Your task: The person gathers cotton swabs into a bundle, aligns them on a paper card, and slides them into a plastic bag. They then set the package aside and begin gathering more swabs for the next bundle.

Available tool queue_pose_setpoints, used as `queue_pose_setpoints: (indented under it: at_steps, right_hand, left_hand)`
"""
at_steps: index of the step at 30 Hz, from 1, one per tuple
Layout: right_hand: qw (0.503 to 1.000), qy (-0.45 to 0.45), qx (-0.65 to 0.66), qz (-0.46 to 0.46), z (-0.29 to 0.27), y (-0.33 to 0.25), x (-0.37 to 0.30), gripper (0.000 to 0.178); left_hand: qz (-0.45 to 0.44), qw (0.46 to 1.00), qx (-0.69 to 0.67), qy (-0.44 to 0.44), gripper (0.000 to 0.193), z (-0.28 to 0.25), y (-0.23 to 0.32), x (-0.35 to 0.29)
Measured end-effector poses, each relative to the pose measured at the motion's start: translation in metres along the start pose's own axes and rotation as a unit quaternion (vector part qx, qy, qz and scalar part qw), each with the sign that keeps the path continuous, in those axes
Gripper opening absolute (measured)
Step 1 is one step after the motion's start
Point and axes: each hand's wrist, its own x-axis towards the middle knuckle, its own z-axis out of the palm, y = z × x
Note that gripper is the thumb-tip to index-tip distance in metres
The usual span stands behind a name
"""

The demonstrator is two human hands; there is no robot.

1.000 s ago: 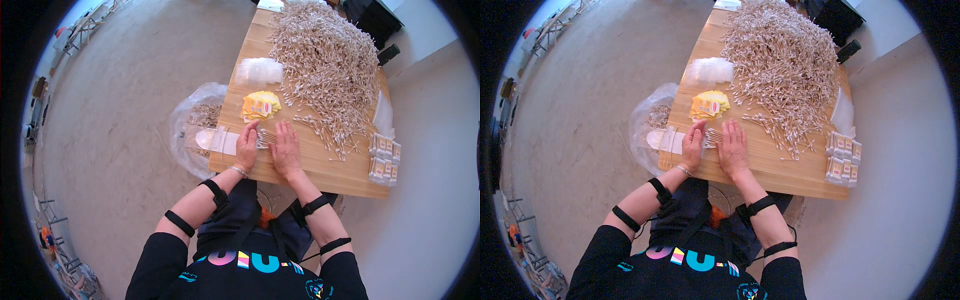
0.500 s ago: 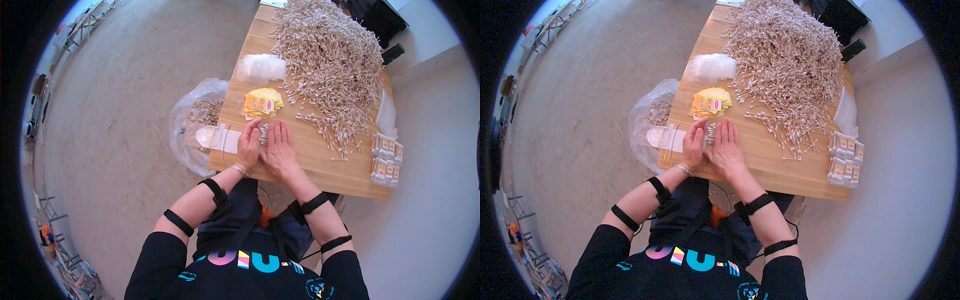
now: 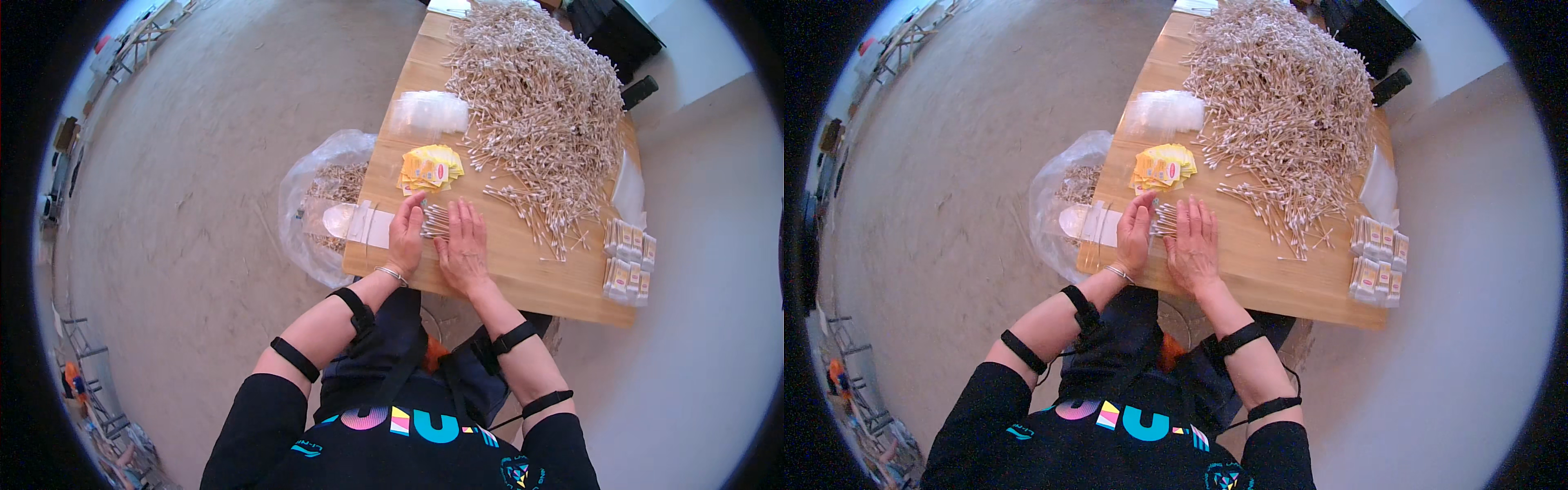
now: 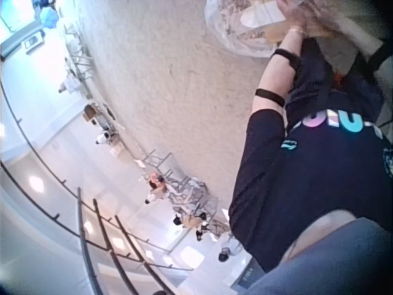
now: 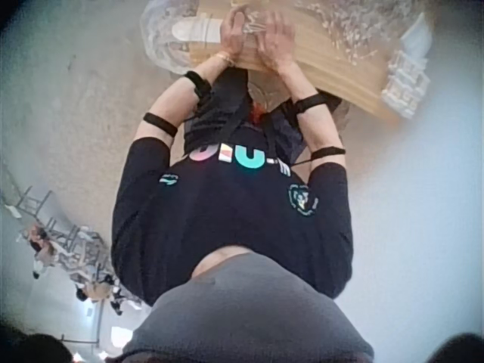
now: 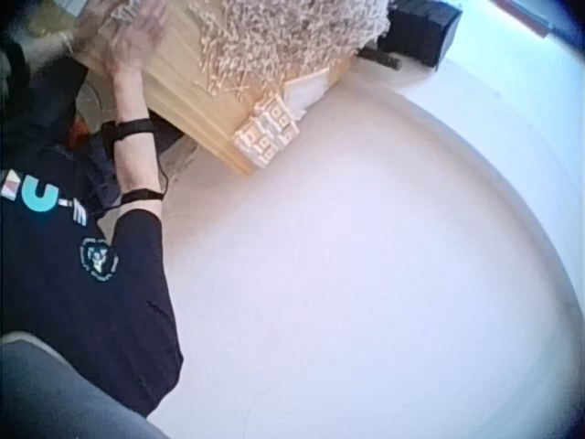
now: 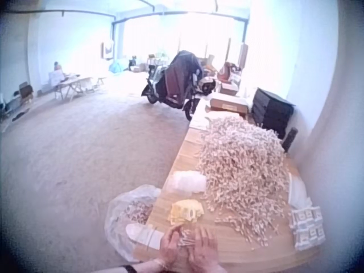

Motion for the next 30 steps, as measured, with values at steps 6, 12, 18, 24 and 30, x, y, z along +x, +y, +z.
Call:
queue_pose_setpoints:
  at_steps: [6, 12, 18, 24, 30]
  right_hand:
    - [0.994, -0.075, -0.065, -0.052, 0.001, -0.008, -0.003, 0.091]
    - [0.993, -0.066, -0.089, -0.025, 0.002, -0.003, 0.013, 0.094]
    - [0.998, -0.021, -0.009, -0.057, 0.001, -0.002, -0.003, 0.077]
    - [0.983, 0.084, 0.156, 0.044, 0.008, 0.005, 0.006, 0.066]
    - [0.993, 0.080, 0.077, 0.042, 0.011, -0.012, 0.012, 0.048]
  left_hand:
    - [-0.008, 1.000, -0.020, -0.013, 0.040, -0.003, -0.004, 0.001]
    - [-0.016, 0.999, 0.007, -0.027, 0.039, -0.003, 0.001, 0.001]
    - [0.007, 1.000, -0.013, 0.015, 0.037, 0.000, -0.002, -0.001]
    - [0.004, 1.000, -0.013, 0.018, 0.037, 0.002, -0.001, 0.000]
    - [-0.032, 0.998, -0.054, 0.023, 0.036, -0.007, 0.001, 0.002]
